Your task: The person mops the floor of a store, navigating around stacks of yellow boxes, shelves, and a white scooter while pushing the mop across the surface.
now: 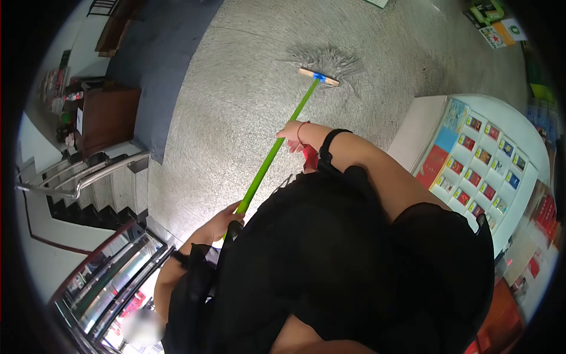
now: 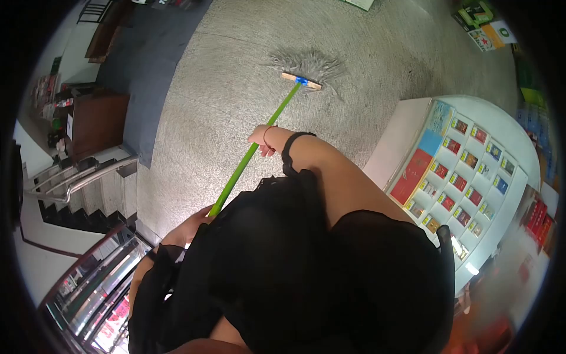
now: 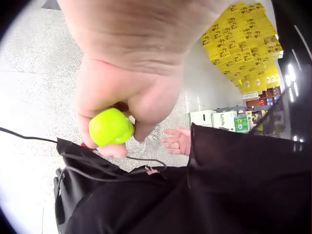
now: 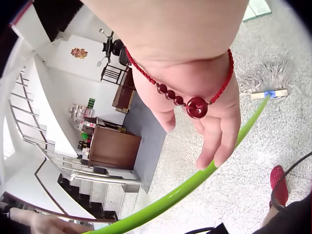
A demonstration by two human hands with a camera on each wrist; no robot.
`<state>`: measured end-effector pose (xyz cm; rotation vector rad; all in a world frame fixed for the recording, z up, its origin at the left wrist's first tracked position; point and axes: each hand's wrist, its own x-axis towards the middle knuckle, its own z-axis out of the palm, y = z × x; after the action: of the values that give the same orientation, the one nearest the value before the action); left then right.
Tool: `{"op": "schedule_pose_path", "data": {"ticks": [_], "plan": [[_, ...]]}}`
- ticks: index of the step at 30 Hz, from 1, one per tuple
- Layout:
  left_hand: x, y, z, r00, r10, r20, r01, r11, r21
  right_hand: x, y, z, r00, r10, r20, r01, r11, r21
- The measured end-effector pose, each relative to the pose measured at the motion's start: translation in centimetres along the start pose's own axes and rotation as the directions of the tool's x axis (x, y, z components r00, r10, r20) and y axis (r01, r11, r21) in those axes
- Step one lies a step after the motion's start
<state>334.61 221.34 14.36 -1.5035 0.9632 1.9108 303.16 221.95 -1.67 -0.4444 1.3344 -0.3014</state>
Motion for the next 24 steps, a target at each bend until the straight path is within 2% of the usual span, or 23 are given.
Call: {"op": "schedule_pose_path", "data": {"ticks": [2, 3, 5, 6, 7, 9, 10, 12, 13, 15, 16, 17, 18, 21, 22, 24], "plan": [[-2.3, 1.6, 0.3, 0.981, 0.177, -0.078, -0.153, 0.959, 0.239, 1.0, -0.1, -0.3, 0.999, 0.031, 0.021, -0.03, 0.999, -0.01], [-2.1, 1.9, -0.1, 0.983, 0.168, -0.071, -0.146, 0.957, 0.249, 1.4, 0.1, -0.8, 0.999, 0.034, 0.019, -0.035, 0.999, 0.004], [-1.0, 2.3, -1.1, 0.964, 0.215, -0.153, -0.164, 0.942, 0.294, 1.9, 0.4, -1.8, 0.998, 0.024, 0.06, -0.028, 0.997, 0.067], [-0.7, 3.1, -0.9, 0.966, 0.212, -0.145, -0.173, 0.954, 0.245, 2.2, 0.5, -2.4, 0.997, 0.033, 0.071, -0.039, 0.994, 0.099], [-0.7, 4.2, -0.9, 0.968, 0.206, -0.145, -0.165, 0.954, 0.251, 2.3, 0.6, -3.1, 0.997, 0.032, 0.075, -0.04, 0.993, 0.107], [-0.6, 7.7, -0.5, 0.961, 0.26, -0.099, -0.14, 0.761, 0.634, 2.5, 0.6, -5.4, 0.994, 0.09, 0.055, -0.099, 0.977, 0.189], [-0.7, 10.4, 0.5, 0.961, 0.257, -0.102, -0.135, 0.759, 0.636, 2.4, 0.5, -6.6, 0.994, 0.088, 0.059, -0.098, 0.977, 0.192], [-0.1, 16.5, 3.5, 0.984, 0.11, -0.143, 0.036, 0.66, 0.751, 2.1, 0.2, -9.5, 0.996, 0.081, 0.031, -0.086, 0.957, 0.275], [0.7, 19.1, 4.7, 0.983, 0.109, -0.149, 0.041, 0.657, 0.752, 1.8, 0.1, -11.3, 0.997, 0.075, 0.034, -0.082, 0.957, 0.277], [2.4, 24.2, 7.1, 0.986, 0.146, -0.08, -0.015, 0.558, 0.829, 1.0, 0.2, -14.9, 0.997, 0.071, -0.036, -0.05, 0.909, 0.414], [3.7, 26.5, 8.0, 0.986, 0.144, -0.086, -0.009, 0.554, 0.833, 0.9, 0.5, -17.1, 0.998, 0.047, -0.042, -0.022, 0.886, 0.463], [5.3, 28.7, 8.8, 0.981, 0.192, -0.015, -0.08, 0.473, 0.877, 0.8, 0.9, -19.2, 0.998, 0.042, -0.042, -0.018, 0.884, 0.468], [6.8, 31.0, 9.8, 0.971, 0.232, 0.06, -0.149, 0.389, 0.909, 0.6, 1.2, -21.2, 0.994, 0.044, -0.096, 0.016, 0.832, 0.555], [10.7, 38.7, 14.3, 0.966, 0.219, 0.14, -0.217, 0.383, 0.898, 0.9, 2.5, -27.7, 0.968, 0.085, -0.238, 0.127, 0.651, 0.748], [11.6, 41.2, 16.2, 0.979, 0.159, 0.129, -0.185, 0.418, 0.89, 0.2, 3.1, -29.8, 0.96, 0.085, -0.266, 0.152, 0.639, 0.754], [15.2, 43.8, 18.1, 0.966, 0.168, 0.196, -0.251, 0.439, 0.863, -0.8, 4.2, -33.9, 0.942, 0.109, -0.317, 0.181, 0.633, 0.753]]}}
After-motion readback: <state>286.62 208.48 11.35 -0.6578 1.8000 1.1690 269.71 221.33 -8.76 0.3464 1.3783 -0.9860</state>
